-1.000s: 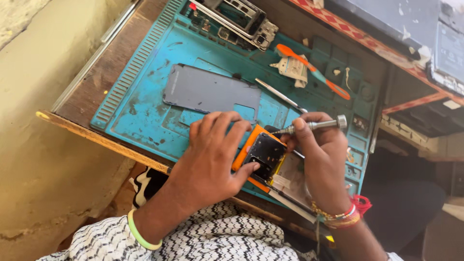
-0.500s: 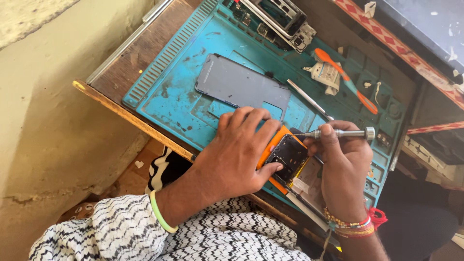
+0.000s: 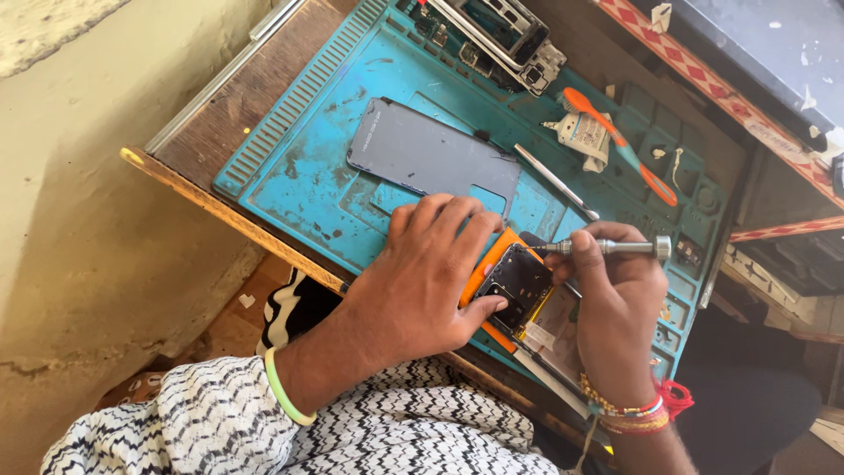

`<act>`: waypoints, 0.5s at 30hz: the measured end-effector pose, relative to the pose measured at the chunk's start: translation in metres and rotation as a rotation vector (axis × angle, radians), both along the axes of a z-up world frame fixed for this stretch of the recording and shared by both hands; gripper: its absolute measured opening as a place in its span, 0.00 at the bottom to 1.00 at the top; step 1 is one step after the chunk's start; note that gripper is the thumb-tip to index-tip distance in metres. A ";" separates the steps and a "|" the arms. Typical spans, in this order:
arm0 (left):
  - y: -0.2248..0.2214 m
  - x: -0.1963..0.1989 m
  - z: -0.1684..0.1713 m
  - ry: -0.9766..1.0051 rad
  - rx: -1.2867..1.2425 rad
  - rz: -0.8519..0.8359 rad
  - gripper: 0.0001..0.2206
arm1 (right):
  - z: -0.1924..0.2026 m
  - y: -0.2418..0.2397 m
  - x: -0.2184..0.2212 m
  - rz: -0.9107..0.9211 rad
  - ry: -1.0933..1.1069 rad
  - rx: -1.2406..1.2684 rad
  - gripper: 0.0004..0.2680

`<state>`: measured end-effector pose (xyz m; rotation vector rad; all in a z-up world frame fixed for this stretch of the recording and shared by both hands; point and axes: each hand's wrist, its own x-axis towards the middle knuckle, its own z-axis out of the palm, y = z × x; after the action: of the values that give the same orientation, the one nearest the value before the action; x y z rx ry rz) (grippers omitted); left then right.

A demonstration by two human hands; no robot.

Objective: The person uses a screwdriver to remove screws from the internal metal bracket of a disassembled smartphone. They carefully unscrew multiple fasteners from the camera module area and place them on the workbench mat. The task involves precise manipulation of small components within the phone's chassis.

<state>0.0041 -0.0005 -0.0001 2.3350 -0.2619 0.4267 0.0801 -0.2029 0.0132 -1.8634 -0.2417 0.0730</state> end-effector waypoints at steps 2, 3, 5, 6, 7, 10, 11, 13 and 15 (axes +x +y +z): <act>0.000 0.000 0.000 0.033 -0.011 -0.010 0.36 | 0.001 0.002 -0.002 -0.004 -0.026 -0.031 0.06; 0.000 0.000 0.000 0.051 -0.016 -0.015 0.36 | 0.001 0.002 -0.003 -0.002 -0.029 -0.029 0.06; 0.000 -0.002 -0.001 -0.017 0.028 -0.020 0.32 | 0.002 0.003 -0.003 0.002 -0.037 -0.025 0.06; 0.000 -0.003 -0.001 -0.051 0.050 -0.023 0.31 | 0.002 0.003 -0.004 0.004 -0.037 -0.029 0.06; -0.001 -0.004 -0.001 -0.072 0.083 -0.034 0.28 | 0.002 0.003 -0.004 0.004 -0.039 -0.033 0.06; -0.003 -0.005 -0.001 -0.125 0.155 -0.055 0.24 | 0.002 0.003 -0.003 -0.008 -0.038 -0.052 0.06; -0.003 -0.005 -0.001 -0.132 0.163 -0.055 0.23 | 0.001 0.003 -0.003 -0.014 -0.035 -0.059 0.06; -0.004 -0.006 -0.001 -0.136 0.173 -0.055 0.22 | 0.000 0.001 -0.002 -0.007 -0.022 -0.001 0.06; -0.004 -0.006 -0.001 -0.126 0.180 -0.053 0.22 | -0.003 -0.001 -0.002 -0.012 -0.007 0.115 0.06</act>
<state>-0.0022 -0.0046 -0.0011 2.4736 -0.4380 0.5446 0.0781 -0.2042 0.0106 -1.7507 -0.2344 0.0432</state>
